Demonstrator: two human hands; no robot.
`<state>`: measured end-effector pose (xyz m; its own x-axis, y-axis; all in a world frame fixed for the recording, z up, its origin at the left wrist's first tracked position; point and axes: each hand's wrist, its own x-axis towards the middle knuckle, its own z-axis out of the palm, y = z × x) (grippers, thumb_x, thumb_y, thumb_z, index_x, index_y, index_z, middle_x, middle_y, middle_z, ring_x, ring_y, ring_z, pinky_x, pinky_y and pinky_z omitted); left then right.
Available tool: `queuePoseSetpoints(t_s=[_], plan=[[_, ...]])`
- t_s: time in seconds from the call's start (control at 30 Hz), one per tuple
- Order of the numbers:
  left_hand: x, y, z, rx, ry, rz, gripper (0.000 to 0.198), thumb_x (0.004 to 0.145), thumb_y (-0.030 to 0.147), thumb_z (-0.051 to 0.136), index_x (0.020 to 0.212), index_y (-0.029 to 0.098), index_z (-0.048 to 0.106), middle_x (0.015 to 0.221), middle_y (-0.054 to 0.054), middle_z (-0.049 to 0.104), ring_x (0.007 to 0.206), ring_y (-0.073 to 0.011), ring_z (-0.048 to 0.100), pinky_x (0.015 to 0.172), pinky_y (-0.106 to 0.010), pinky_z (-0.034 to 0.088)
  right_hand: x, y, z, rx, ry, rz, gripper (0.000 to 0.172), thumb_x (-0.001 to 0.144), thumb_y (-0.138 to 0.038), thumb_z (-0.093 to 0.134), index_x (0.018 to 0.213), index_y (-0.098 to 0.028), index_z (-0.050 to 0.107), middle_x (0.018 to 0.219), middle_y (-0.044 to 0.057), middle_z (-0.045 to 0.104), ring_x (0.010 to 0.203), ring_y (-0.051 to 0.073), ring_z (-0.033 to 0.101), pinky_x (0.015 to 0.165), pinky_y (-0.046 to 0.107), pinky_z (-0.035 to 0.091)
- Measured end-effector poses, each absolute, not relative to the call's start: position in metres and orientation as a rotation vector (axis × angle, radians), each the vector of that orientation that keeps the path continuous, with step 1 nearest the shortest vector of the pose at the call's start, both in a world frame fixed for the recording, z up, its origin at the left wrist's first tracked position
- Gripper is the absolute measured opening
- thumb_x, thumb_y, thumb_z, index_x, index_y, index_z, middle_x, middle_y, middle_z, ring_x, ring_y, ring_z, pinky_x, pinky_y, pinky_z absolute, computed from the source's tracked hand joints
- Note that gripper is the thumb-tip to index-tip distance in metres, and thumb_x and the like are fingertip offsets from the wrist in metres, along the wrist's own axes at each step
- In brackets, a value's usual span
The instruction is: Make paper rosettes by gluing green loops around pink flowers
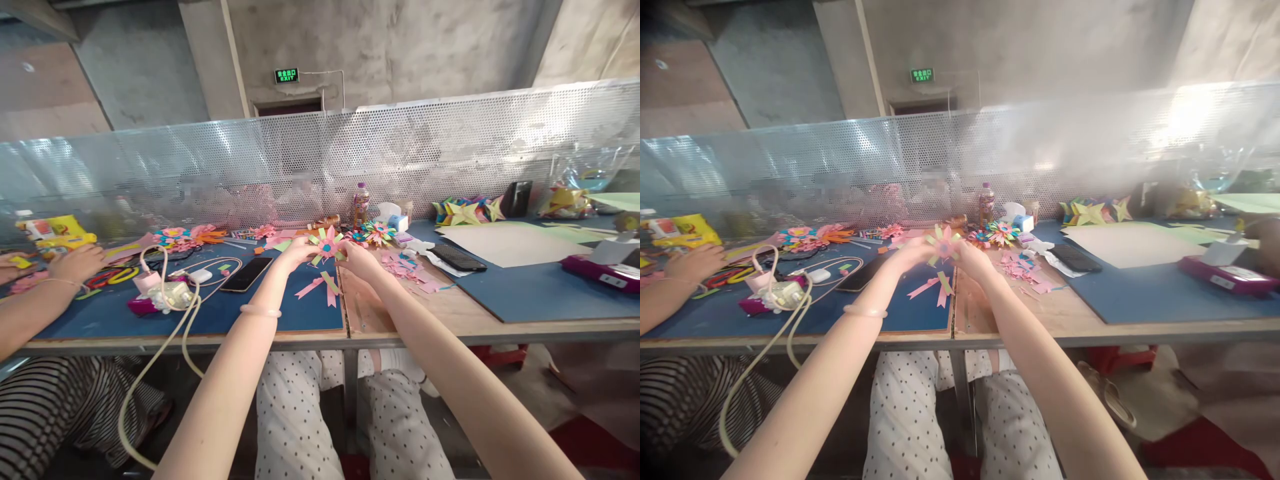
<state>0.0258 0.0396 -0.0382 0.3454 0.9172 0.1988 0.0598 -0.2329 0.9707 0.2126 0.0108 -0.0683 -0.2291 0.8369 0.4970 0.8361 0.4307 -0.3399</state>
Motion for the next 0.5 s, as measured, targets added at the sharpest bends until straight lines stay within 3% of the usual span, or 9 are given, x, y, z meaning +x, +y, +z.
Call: queuePoseSetpoints(t_s=[0.33, 0.5], plan=[[0.0238, 0.042, -0.0387, 1.613, 0.891, 1.042, 0.026, 0.059, 0.011, 0.074, 0.083, 0.014, 0.064, 0.076, -0.004, 0.066, 0.074, -0.0176, 0.062, 0.071, -0.032, 0.047, 0.2129, 0.0109, -0.0685, -1.407, -2.034, 0.041, 0.028, 0.075, -0.029, 0.068, 0.098, -0.019, 0.058, 0.084, 0.006, 0.065, 0.076, 0.019, 0.06, 0.06, 0.024, 0.038], [0.0184, 0.0445, -0.0352, 1.628, 0.874, 1.064, 0.025, 0.06, 0.011, 0.072, 0.085, 0.014, 0.065, 0.074, -0.003, 0.066, 0.07, -0.0157, 0.062, 0.068, -0.03, 0.046, 0.2138, 0.0155, -0.0745, -1.396, -2.025, 0.162, 0.025, 0.066, -0.034, 0.075, 0.082, -0.02, 0.062, 0.072, 0.003, 0.066, 0.067, 0.019, 0.06, 0.057, 0.024, 0.039]])
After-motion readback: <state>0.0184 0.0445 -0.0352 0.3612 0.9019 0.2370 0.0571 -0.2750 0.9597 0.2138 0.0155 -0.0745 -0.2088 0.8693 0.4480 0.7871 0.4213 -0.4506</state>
